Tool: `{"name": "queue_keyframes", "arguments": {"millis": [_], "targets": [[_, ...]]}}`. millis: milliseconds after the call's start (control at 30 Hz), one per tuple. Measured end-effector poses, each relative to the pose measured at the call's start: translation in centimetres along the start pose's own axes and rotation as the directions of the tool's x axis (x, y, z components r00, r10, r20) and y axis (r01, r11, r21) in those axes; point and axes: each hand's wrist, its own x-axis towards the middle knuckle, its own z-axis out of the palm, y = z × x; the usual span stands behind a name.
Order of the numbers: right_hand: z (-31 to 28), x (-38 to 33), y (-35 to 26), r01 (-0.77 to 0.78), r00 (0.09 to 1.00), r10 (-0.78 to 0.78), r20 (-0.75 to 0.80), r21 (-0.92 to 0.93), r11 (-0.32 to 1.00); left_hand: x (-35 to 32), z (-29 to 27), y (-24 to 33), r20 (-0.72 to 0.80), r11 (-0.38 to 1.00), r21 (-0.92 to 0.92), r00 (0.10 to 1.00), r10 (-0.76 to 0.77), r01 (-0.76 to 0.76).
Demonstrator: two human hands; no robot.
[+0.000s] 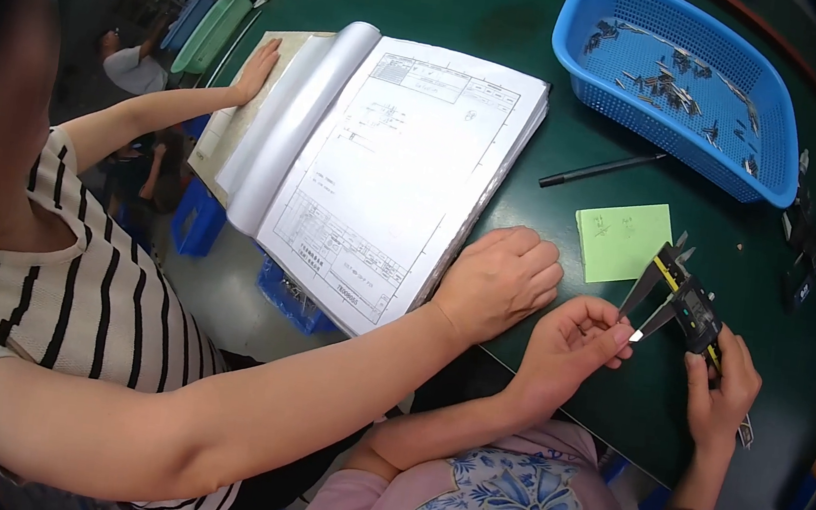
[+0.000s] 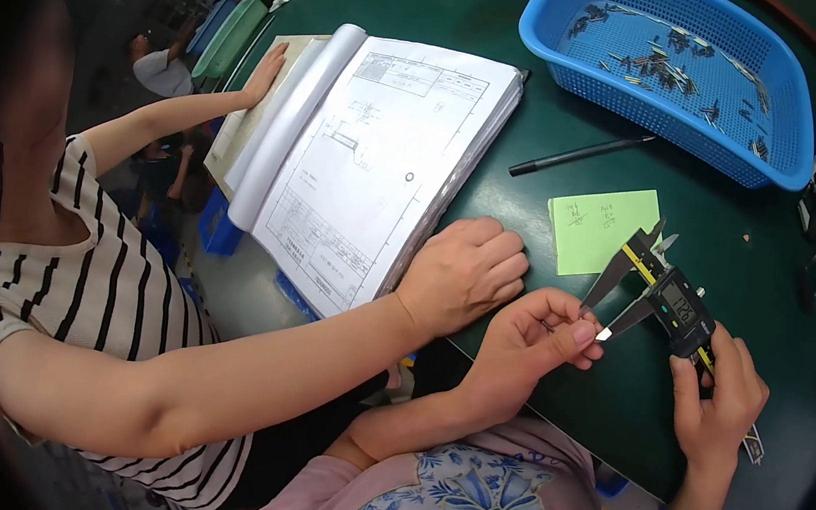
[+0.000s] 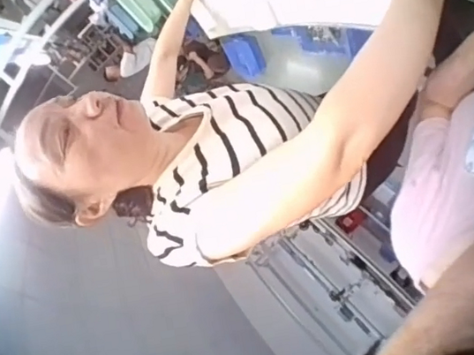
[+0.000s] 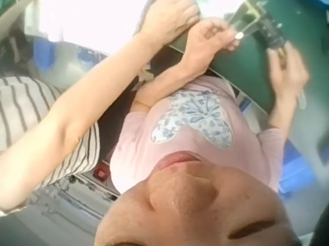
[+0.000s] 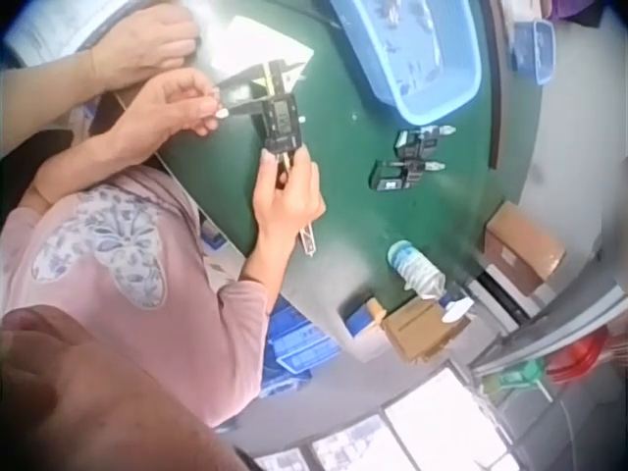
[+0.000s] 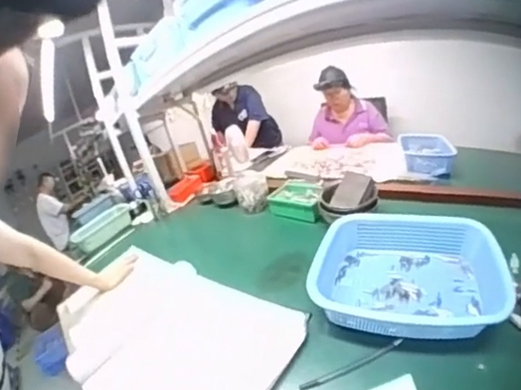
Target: Using a digital micrometer and caliper to measure small metal hardware components against technical specifications in a manual.
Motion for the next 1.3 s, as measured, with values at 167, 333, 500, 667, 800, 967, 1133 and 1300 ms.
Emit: {"name": "queue_keyframes", "arguments": {"millis": [167,333,500,667,800,967,1133,1300], "targets": [[0.1,0.1,0.4,0.023,1.000,-0.023,-0.001,0.017,1.000,-0.1,0.1,-0.2,-0.009,0.999,-0.011,0.999,0.049,-0.049],[-0.2,0.1,0.5,0.016,0.999,-0.017,0.048,0.023,1.000,-0.2,0.0,-0.5,0.022,0.998,-0.011,0.997,0.070,-0.070],[-0.5,0.5,0.2,0.051,0.994,-0.050,0.098,-0.010,0.999,-0.4,-0.1,-0.5,0.041,0.998,-0.001,0.997,0.063,-0.063],[-0.5,0.3,1.8,-0.119,0.993,0.120,0.012,-0.060,0.991,-0.4,0.0,-0.3,0.104,0.998,0.000,0.993,0.063,-0.063],[0.1,0.4,1.6,-0.134,0.987,0.141,0.072,-0.087,0.987,-0.7,0.2,0.0,0.124,1.000,-0.012,0.992,0.010,-0.009],[0.3,0.7,0.9,-0.155,0.979,0.167,0.114,-0.111,0.982,-1.1,0.1,0.6,0.095,1.000,-0.014,0.995,-0.019,0.020],[0.2,1.1,0.7,-0.122,0.985,0.134,0.112,-0.107,0.987,-1.2,0.4,1.2,0.099,0.999,-0.033,0.995,-0.034,0.038],[0.1,1.0,0.8,-0.152,0.974,0.170,0.150,-0.124,0.981,-1.1,0.6,0.9,0.115,0.996,-0.055,0.991,-0.061,0.068]]}}
